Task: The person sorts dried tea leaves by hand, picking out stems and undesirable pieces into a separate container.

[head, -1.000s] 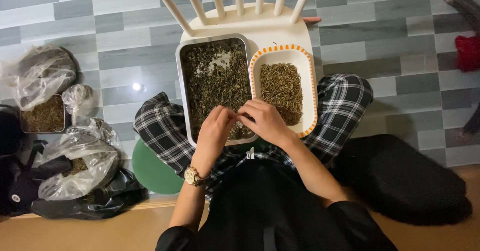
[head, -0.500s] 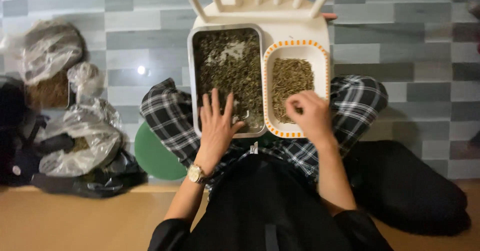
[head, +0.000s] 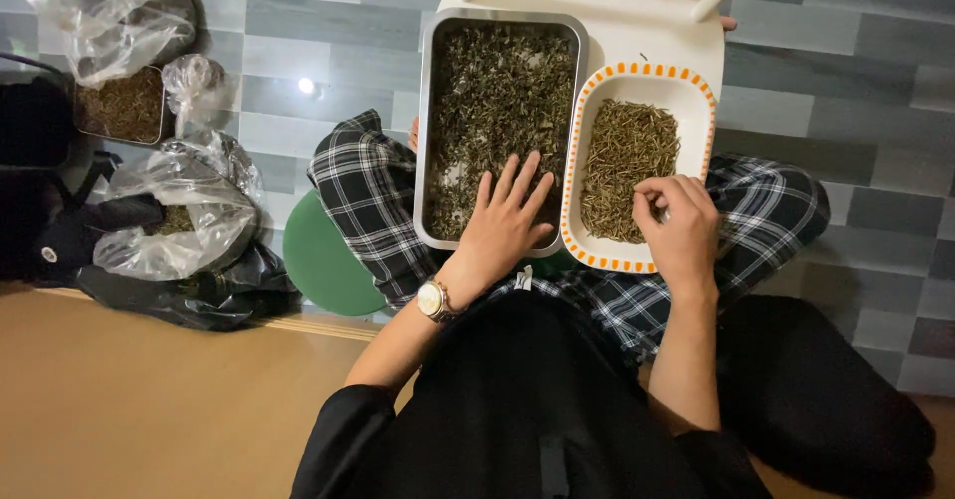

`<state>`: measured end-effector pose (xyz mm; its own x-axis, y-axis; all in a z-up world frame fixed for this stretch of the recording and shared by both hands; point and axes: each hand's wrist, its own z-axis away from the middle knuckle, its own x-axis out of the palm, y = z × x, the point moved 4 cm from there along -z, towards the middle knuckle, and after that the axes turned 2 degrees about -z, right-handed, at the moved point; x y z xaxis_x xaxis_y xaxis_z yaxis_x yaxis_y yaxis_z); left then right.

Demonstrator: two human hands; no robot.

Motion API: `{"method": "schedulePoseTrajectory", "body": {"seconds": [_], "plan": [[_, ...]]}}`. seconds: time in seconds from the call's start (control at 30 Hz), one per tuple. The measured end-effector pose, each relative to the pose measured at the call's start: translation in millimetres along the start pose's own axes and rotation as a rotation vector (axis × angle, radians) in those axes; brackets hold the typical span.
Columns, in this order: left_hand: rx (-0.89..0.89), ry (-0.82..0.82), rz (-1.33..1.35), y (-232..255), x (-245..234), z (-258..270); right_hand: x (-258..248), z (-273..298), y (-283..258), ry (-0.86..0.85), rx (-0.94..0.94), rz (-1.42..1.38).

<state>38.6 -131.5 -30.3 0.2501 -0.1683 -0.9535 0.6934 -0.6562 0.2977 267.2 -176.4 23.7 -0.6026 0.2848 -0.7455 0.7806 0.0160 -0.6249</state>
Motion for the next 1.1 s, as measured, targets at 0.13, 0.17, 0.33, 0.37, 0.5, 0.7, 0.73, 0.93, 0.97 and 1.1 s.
{"method": "schedulePoseTrajectory", "body": {"seconds": [0.13,0.17,0.33,0.37,0.5,0.7,0.73,0.93,0.97,1.1], "plan": [[0.015,-0.027,0.026,-6,-16,11,-4,-1,-6,0.01,0.006,-0.009],[0.025,-0.05,0.048,-8,-20,14,-5,0,-7,0.008,0.02,-0.028],[0.096,0.001,0.165,-26,-41,23,-4,0,-8,0.004,0.025,-0.032],[0.047,0.025,0.259,-34,-47,22,-3,0,-7,0.006,0.024,-0.034],[-0.136,0.089,0.287,-55,-72,15,-4,-1,-10,0.002,0.021,-0.044],[-0.103,0.136,0.194,-69,-57,-16,2,0,-2,-0.016,0.008,-0.037],[-0.102,0.136,0.196,-71,-49,-22,1,-1,-5,-0.017,0.009,-0.034],[-0.055,0.076,0.167,-83,-41,-46,-3,-2,-12,-0.019,0.004,-0.043],[-0.059,0.09,0.201,-84,-46,-46,-4,-2,-12,-0.013,0.004,-0.041],[-0.097,0.099,0.23,-87,-53,-36,-2,0,-8,-0.016,0.01,-0.027]]}}
